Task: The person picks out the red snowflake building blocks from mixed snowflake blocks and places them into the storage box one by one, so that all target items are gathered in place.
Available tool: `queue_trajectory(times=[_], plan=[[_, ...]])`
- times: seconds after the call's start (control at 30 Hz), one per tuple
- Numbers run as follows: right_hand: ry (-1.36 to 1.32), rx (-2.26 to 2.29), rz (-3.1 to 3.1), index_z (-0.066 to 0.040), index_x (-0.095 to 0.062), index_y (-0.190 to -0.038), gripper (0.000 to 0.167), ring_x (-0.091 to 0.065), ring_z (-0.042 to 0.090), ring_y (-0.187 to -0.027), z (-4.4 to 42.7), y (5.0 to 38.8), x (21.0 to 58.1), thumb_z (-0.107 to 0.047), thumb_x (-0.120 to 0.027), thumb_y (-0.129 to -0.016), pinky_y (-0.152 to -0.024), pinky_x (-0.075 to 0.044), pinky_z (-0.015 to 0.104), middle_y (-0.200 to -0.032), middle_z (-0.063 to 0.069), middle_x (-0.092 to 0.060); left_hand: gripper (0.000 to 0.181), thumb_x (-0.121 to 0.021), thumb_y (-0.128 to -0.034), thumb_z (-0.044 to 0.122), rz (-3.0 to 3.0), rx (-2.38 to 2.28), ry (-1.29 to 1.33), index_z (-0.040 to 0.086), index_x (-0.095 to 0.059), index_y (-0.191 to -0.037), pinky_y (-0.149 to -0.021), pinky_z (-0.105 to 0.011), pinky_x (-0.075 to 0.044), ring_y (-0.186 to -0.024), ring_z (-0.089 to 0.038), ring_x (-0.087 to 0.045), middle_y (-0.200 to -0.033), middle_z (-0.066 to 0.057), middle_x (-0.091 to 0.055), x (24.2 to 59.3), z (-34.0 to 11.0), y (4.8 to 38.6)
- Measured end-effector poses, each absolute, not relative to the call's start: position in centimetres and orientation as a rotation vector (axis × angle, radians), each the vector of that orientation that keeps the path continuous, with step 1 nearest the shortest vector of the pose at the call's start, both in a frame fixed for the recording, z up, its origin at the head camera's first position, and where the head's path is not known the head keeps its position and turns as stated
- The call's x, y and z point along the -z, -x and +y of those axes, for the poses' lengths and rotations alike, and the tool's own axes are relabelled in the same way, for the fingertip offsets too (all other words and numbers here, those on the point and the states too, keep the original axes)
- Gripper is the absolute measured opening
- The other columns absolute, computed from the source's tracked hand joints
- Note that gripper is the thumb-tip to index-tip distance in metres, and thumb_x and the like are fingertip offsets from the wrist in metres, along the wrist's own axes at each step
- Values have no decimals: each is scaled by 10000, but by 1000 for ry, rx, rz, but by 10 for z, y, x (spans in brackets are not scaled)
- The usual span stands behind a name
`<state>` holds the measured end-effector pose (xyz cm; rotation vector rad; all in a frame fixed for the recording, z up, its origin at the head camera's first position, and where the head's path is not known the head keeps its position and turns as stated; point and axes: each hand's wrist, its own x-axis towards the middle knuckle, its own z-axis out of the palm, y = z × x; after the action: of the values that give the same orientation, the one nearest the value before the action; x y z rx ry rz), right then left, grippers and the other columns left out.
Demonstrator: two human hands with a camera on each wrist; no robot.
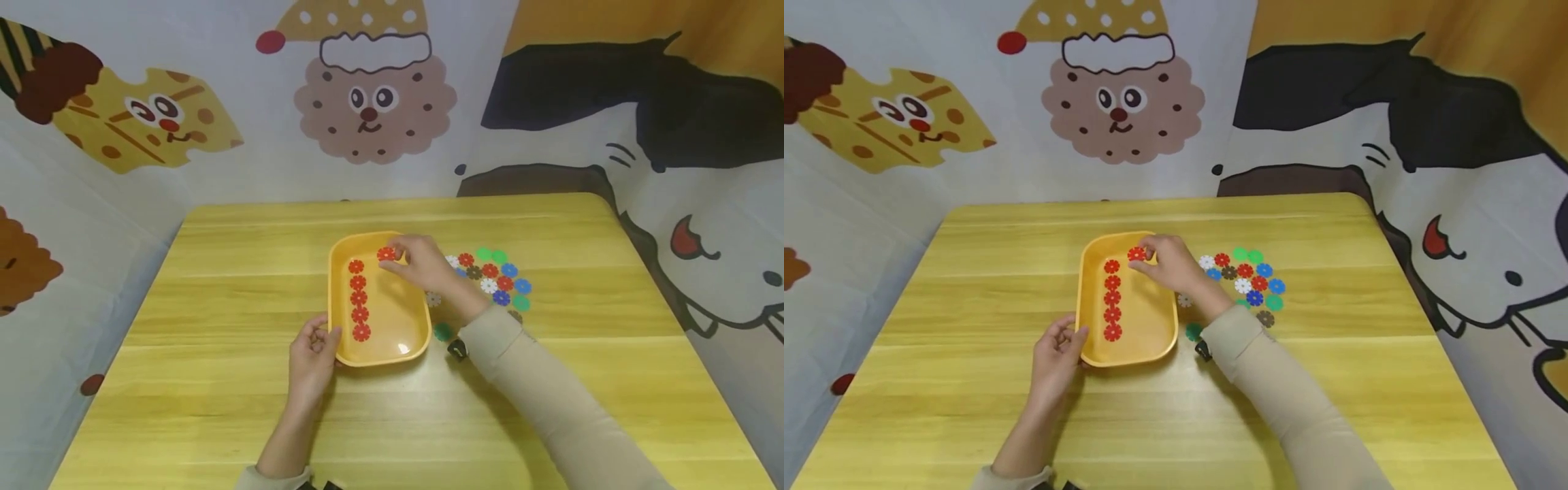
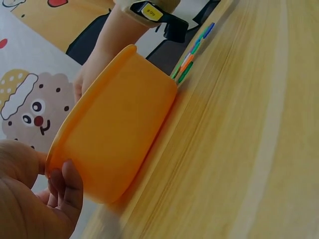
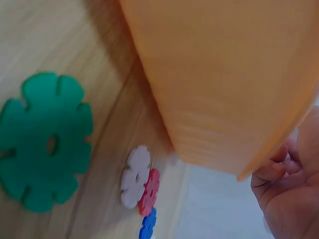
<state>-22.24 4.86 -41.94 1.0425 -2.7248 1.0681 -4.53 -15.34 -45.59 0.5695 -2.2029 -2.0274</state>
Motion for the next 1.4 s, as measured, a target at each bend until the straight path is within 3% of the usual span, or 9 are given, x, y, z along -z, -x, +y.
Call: queue_trajectory(times=[0.2,0.43,0.6,0.77,0.87,1.03,1.23,1.4], plan=[[-1035,-987,-2806,-2,-689,-1156,348,-578,158,-681,35,223,420,-278,-739,-948,-612,-519,263,-863,62,-667,299,-632,-994,76,-2231,2004,-595,2,-598,-1281,-521,-217,-525,-635,-119,-566,-888,-124,-597,457,-153,43],[-950,-870,-2990,-21,-673,-1104,291,-621,198,-857,16,228,418,-268,-724,-958,-785,-554,313,-971,72,-675,301,-627,-995,72,-2223,1999,-573,-4,-595,-1285,-534,-212,-519,-681,-167,-595,-918,-157,-610,456,-151,46],[-894,-722,-3094,-23,-655,-1079,274,-618,225,-872,9,229,420,-261,-720,-959,-812,-555,335,-958,83,-662,298,-631,-991,66,-2232,1985,-578,0,-599,-1279,-528,-200,-507,-665,-158,-586,-896,-124,-604,456,-150,45],[-875,-685,-3110,10,-629,-1214,377,-649,260,-918,9,228,423,-260,-708,-964,-897,-561,369,-1014,123,-680,294,-632,-988,62,-2229,1972,-595,-3,-604,-1273,-522,-193,-494,-648,-132,-565,-880,-106,-600,456,-149,44],[-880,-783,-3077,21,-596,-1305,431,-677,248,-903,10,228,424,-228,-702,-970,-880,-578,351,-1032,135,-695,294,-632,-987,61,-2221,1977,-593,-1,-605,-1273,-525,-191,-496,-656,-139,-567,-884,-111,-600,456,-149,45],[-941,-940,-2996,11,-609,-1314,404,-686,196,-822,15,229,426,-217,-683,-989,-747,-588,279,-974,107,-721,305,-635,-986,67,-2224,1975,-600,-7,-600,-1280,-522,-193,-498,-661,-147,-567,-893,-122,-605,456,-148,46],[-929,-1101,-2839,-1,-652,-1261,370,-628,158,-713,22,228,427,-261,-669,-999,-655,-555,269,-853,53,-683,318,-635,-988,72,-2222,1972,-635,-1,-592,-1295,-512,-187,-487,-662,-142,-554,-904,-113,-595,456,-150,46],[-965,-1190,-2674,43,-675,-1195,306,-611,173,-714,34,228,430,-190,-670,-996,-642,-551,278,-847,82,-668,306,-631,-991,71,-2218,1977,-638,7,-596,-1288,-530,-190,-506,-687,-157,-570,-911,-113,-593,456,-153,46]])
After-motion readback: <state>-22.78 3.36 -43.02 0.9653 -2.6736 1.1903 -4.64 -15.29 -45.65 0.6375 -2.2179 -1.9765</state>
